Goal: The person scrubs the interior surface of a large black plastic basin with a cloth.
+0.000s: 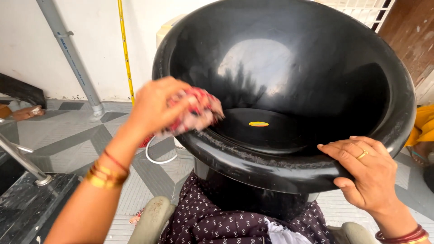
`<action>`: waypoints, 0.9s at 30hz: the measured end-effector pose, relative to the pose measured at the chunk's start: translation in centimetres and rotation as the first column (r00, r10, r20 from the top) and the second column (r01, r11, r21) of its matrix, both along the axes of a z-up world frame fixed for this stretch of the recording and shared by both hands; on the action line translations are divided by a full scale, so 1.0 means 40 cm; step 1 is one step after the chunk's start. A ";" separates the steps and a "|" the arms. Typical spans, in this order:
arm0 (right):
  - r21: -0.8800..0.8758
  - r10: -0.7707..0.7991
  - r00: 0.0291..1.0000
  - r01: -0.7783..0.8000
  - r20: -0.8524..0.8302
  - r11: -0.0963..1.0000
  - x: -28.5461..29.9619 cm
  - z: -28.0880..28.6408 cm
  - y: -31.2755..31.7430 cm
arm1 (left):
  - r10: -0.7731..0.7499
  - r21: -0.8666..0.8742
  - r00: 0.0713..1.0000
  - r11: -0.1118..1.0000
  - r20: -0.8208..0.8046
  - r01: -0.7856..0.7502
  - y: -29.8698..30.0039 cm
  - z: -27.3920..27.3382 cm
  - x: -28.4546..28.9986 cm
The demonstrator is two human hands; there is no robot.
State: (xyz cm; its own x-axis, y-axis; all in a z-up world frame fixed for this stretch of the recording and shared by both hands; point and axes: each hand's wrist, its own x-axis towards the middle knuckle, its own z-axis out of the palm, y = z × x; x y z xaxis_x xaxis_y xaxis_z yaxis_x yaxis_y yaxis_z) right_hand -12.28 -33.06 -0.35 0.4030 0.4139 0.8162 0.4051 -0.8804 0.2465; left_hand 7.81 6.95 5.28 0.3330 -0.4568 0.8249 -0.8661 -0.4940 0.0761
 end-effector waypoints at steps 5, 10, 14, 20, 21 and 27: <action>-0.009 -0.009 1.000 0.009 0.012 1.000 0.001 -0.007 -0.001 | 0.155 -0.017 0.988 0.988 0.012 -0.155 0.062 0.036 0.267; -0.006 -0.024 0.999 0.024 0.045 1.000 0.002 -0.014 -0.007 | 0.222 -0.085 0.965 0.974 0.137 -0.212 0.040 0.014 0.272; 0.015 -0.020 0.999 0.020 0.039 1.000 0.001 -0.011 0.000 | 0.049 -0.124 0.998 0.991 -0.050 -0.055 -0.008 -0.015 0.031; 0.034 -0.023 0.999 0.021 0.035 0.999 0.001 -0.006 0.010 | -0.228 -0.109 0.972 0.967 0.049 0.232 -0.079 -0.060 -0.164; 0.023 -0.025 0.999 0.024 0.030 0.999 -0.002 -0.002 0.014 | -0.197 -0.111 0.974 0.972 0.110 0.209 -0.076 -0.065 -0.136; 0.039 -0.024 0.999 0.023 0.022 0.999 -0.004 0.002 0.021 | -0.059 -0.155 0.998 0.986 0.036 0.064 0.002 -0.017 0.100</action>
State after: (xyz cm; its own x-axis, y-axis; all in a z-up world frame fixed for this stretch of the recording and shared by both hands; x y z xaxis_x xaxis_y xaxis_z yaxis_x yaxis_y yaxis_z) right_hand -12.46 -32.24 -0.27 0.3936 0.3728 0.8403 0.3790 -0.8986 0.2212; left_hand 11.80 7.02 4.61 0.2809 -0.3402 0.8974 -0.8977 -0.4239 0.1203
